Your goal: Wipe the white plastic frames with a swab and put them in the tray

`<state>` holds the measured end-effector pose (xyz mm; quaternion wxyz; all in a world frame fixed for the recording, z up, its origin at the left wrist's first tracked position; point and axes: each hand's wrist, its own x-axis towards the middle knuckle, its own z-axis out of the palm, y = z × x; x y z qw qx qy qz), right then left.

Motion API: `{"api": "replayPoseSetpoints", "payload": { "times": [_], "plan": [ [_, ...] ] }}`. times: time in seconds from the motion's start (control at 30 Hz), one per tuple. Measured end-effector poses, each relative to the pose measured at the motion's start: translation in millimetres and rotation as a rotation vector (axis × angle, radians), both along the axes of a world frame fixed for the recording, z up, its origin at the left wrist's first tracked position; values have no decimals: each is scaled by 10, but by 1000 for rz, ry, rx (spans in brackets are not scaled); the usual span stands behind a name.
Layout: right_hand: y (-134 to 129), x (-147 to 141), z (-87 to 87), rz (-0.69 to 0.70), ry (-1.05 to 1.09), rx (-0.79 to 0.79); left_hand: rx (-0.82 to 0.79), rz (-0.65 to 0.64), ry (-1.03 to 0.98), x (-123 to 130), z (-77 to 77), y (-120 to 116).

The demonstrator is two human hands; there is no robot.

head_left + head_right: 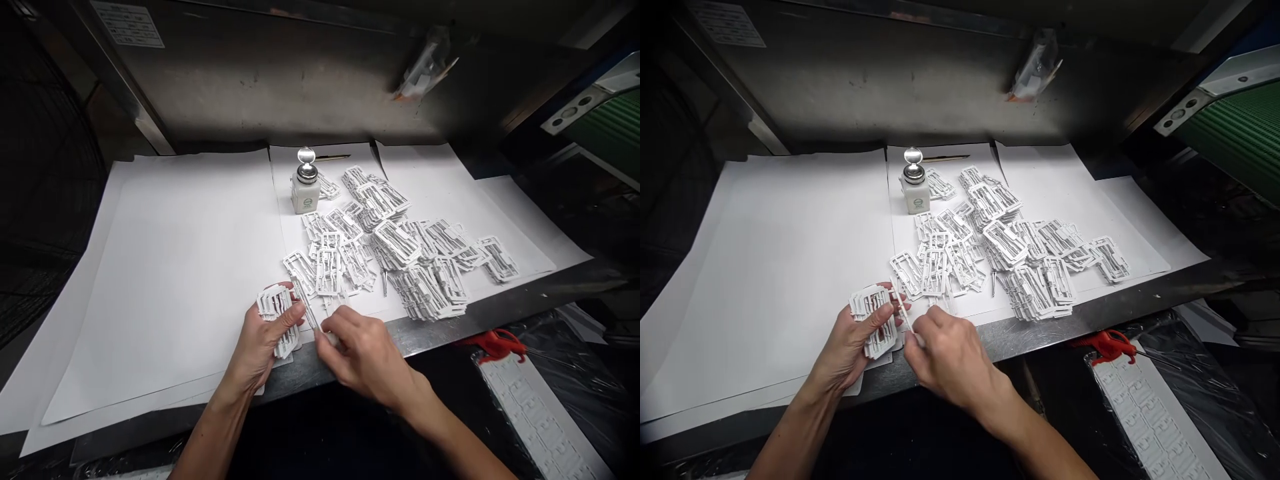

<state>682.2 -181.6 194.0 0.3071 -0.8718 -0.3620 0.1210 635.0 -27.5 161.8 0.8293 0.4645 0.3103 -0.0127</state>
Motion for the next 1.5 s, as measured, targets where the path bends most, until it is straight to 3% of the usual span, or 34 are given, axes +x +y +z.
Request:
{"api": "replayPoseSetpoints", "payload": {
  "times": [0.07, 0.17, 0.3, 0.4, 0.5, 0.63, 0.83, 1.1, 1.2, 1.37, 1.5],
  "plan": [
    [19, -58, 18, 79, -13, -33, 28, 8, -32, -10, -3, -36],
    [-38, -55, 80, 119, 152, 66, -59, -14, -24, -37, 16, -33],
    [-161, 115, 119, -34, 260, 262, -227, -9, 13, -76, 49, 10],
    [-89, 221, 84, -163, 256, 380, -268, -19, 32, -91, 40, -2],
    [106, 259, 61, -135, 223, 467, -278, -43, 17, -104, -2, -36],
    [219, 290, 53, -69, 60, 356, -313, -61, -20, -135, -55, -30],
    [13, 323, 40, -280, -81, 97, -373, -89, -3, -140, -38, 53],
    [187, 298, 115, -168, 2, 261, -415, -21, 24, -125, -59, 77],
    [201, 213, 100, -72, 57, 202, -426, 43, -4, -102, -84, 90],
    [-16, 29, 79, 119, 272, 65, -408, 102, -9, -76, -71, 159],
    [-34, 35, 66, 8, 318, 138, -417, 95, -12, -73, -65, 171]
  ]
}}
